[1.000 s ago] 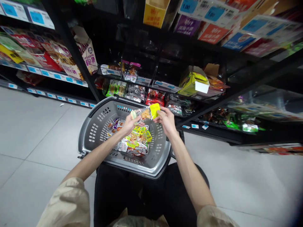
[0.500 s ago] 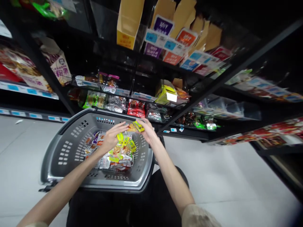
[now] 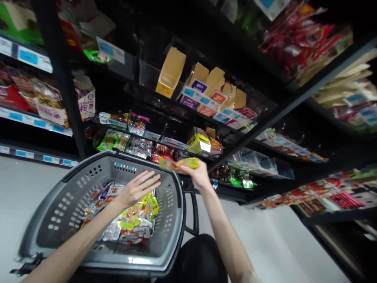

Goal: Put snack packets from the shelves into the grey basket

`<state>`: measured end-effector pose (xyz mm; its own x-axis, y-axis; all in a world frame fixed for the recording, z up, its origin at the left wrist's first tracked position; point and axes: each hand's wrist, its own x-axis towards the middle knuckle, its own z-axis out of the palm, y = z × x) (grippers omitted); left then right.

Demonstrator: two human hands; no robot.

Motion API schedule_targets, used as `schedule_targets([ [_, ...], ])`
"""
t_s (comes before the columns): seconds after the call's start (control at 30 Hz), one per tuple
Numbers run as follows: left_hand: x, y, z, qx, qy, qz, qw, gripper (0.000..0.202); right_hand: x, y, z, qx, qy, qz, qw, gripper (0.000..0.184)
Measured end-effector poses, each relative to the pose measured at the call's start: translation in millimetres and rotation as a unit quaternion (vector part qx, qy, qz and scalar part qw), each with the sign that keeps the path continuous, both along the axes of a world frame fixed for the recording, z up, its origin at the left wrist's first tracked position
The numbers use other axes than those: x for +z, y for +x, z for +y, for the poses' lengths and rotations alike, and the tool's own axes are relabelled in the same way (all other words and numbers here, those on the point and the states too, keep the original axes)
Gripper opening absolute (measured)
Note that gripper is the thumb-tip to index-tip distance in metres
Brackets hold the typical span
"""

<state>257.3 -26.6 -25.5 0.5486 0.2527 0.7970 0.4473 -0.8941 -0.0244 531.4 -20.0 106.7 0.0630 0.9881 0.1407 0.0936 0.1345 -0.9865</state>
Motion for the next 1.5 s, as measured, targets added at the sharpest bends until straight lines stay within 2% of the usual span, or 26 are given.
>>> schedule_targets([
  [0.03, 1.8, 1.7, -0.4, 0.002, 0.003, 0.02, 1.0, 0.062, 13.9, 16.1, 8.1, -0.042, 0.075, -0.038, 0.996, 0.033],
  [0.1, 3.6, 5.5, -0.9, 0.005, 0.001, 0.048, 0.999, 0.054, 39.6, 50.7, 30.8, -0.109, 0.204, -0.122, 0.965, 0.022],
  [0.13, 3.6, 7.6, -0.8, 0.004, -0.003, 0.057, 0.998, 0.05, 50.2, 67.8, 44.5, -0.132, 0.243, -0.163, 0.947, 0.018],
  [0.2, 2.3, 12.0, 0.1, 0.0, -0.018, 0.071, 0.997, 0.043, 65.4, 99.2, 74.1, -0.167, 0.275, -0.233, 0.918, 0.017],
  [0.27, -0.1, 15.8, 1.9, -0.006, -0.036, 0.086, 0.996, 0.039, 73.4, 123.9, 103.8, -0.197, 0.263, -0.299, 0.896, 0.026],
  [0.37, -4.0, 19.0, 5.0, -0.008, -0.059, 0.112, 0.992, 0.03, 78.2, 144.3, 143.7, -0.209, 0.2, -0.399, 0.87, 0.036],
  [0.5, -8.5, 19.8, 8.1, -0.004, -0.073, 0.153, 0.985, 0.021, 79.6, 145.5, 181.9, -0.157, 0.118, -0.497, 0.845, 0.042],
  [0.6, -11.4, 20.3, 10.8, 0.003, -0.073, 0.176, 0.982, 0.02, 76.2, 137.9, 198.8, -0.159, 0.044, -0.53, 0.832, 0.04],
  [0.77, -9.1, 20.0, 14.6, 0.022, -0.084, 0.197, 0.977, 0.019, 69.9, 127.7, 210.7, -0.15, -0.014, -0.53, 0.835, 0.021],
  [0.87, -3.7, 17.8, 14.3, 0.022, -0.124, 0.21, 0.97, 0.019, 75.0, 123.7, 209.6, -0.12, -0.044, -0.524, 0.842, 0.012],
  [0.93, -2.9, 16.0, 15.2, 0.027, -0.159, 0.21, 0.964, 0.019, 81.0, 118.7, 203.9, -0.106, -0.045, -0.519, 0.847, 0.013],
  [0.97, -3.8, 15.2, 16.1, 0.031, -0.178, 0.204, 0.962, 0.019, 83.8, 114.4, 198.1, -0.104, -0.016, -0.512, 0.852, 0.015],
  [1.0, -5.5, 14.5, 17.2, 0.035, -0.195, 0.195, 0.96, 0.019, 85.9, 108.3, 189.8, -0.113, 0.046, -0.498, 0.858, 0.017],
  [1.1, -13.0, 13.8, 20.3, 0.048, -0.234, 0.158, 0.958, 0.017, 82.0, 78.0, 149.9, -0.152, 0.267, -0.437, 0.846, 0.017],
  [1.17, -17.5, 13.8, 21.6, 0.058, -0.248, 0.133, 0.958, 0.018, 63.8, 49.3, 117.7, -0.125, 0.329, -0.421, 0.836, 0.023],
  [1.23, -20.3, 13.2, 22.6, 0.078, -0.254, 0.12, 0.957, 0.019, 29.1, 18.0, 89.9, 0.004, 0.308, -0.458, 0.833, 0.025],
  [1.27, -21.0, 12.4, 22.9, 0.095, -0.253, 0.123, 0.955, 0.019, 6.2, 2.6, 79.1, 0.105, 0.268, -0.494, 0.821, 0.023],
  [1.3, -21.2, 11.4, 23.2, 0.116, -0.251, 0.133, 0.952, 0.02, -19.4, -12.2, 70.3, 0.205, 0.208, -0.531, 0.796, 0.021],
  [1.37, -20.6, 8.9, 23.5, 0.16, -0.245, 0.171, 0.941, 0.02, -75.2, -39.7, 57.0, 0.344, 0.064, -0.605, 0.715, 0.023],
  [1.43, -19.8, 6.6, 23.4, 0.194, -0.24, 0.213, 0.927, 0.021, -129.5, -63.3, 46.0, 0.406, -0.101, -0.681, 0.601, 0.03],
  [1.5, -20.0, 5.2, 23.1, 0.21, -0.241, 0.241, 0.916, 0.022, -175.2, -81.7, 34.7, 0.42, -0.167, -0.697, 0.556, 0.04],
])
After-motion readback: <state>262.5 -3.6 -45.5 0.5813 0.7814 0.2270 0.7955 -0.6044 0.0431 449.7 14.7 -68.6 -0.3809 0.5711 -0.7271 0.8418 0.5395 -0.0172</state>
